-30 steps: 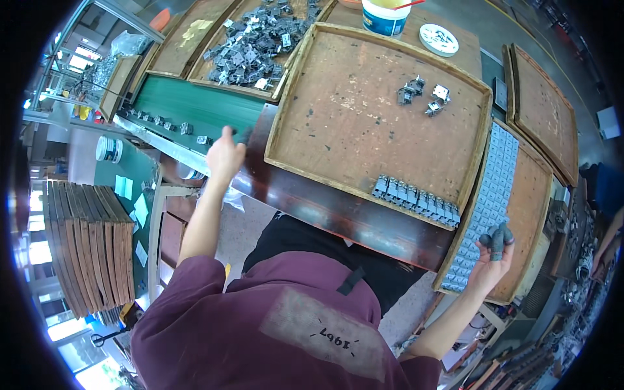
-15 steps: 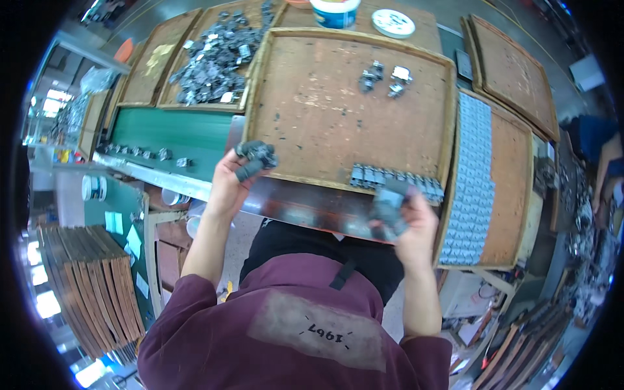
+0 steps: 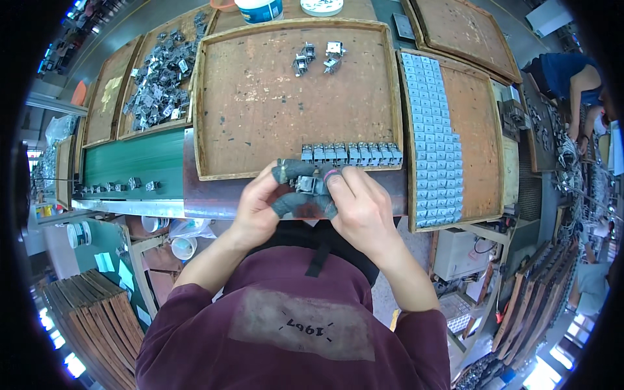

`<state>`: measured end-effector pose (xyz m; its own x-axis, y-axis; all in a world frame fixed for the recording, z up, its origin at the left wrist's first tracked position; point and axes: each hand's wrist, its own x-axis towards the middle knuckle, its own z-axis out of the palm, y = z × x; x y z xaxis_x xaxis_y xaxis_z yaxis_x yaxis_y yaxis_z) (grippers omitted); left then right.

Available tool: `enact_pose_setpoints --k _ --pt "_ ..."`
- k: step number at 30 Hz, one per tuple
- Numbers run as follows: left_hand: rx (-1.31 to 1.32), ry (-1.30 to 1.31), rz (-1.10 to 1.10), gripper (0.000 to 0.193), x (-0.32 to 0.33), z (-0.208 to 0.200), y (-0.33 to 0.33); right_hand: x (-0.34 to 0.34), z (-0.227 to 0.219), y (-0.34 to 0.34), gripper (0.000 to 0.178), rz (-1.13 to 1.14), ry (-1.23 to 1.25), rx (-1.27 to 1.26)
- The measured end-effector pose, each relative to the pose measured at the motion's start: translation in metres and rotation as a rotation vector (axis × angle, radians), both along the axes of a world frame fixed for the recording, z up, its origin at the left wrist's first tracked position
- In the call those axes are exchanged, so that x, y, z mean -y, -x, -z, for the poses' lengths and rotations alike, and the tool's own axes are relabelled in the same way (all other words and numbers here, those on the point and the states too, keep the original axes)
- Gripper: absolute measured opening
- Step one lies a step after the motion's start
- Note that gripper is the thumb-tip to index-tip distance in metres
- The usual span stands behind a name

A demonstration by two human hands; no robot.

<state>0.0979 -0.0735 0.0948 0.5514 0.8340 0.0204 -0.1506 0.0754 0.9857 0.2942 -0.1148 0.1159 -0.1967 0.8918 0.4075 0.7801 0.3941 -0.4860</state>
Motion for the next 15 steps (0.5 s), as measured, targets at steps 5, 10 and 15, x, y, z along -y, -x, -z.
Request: enact_pose_setpoints --k 5,10,15 --pt "-0.172 -0.132 -0.087 0.057 0.004 0.008 -0.016 -0.001 0.023 0.0 0.033 0.111 -0.095 0.101" --pt "-0.558 -0.696 -0.209 0.073 0.006 0.03 -0.025 0.004 0.017 0.011 0.033 0.123 0.013 0.05" --pt "-0.334 -0.613 -0.161 0.075 -0.015 0.041 -0.023 -0.003 0.003 -0.003 0.051 0.131 0.477 -0.251"
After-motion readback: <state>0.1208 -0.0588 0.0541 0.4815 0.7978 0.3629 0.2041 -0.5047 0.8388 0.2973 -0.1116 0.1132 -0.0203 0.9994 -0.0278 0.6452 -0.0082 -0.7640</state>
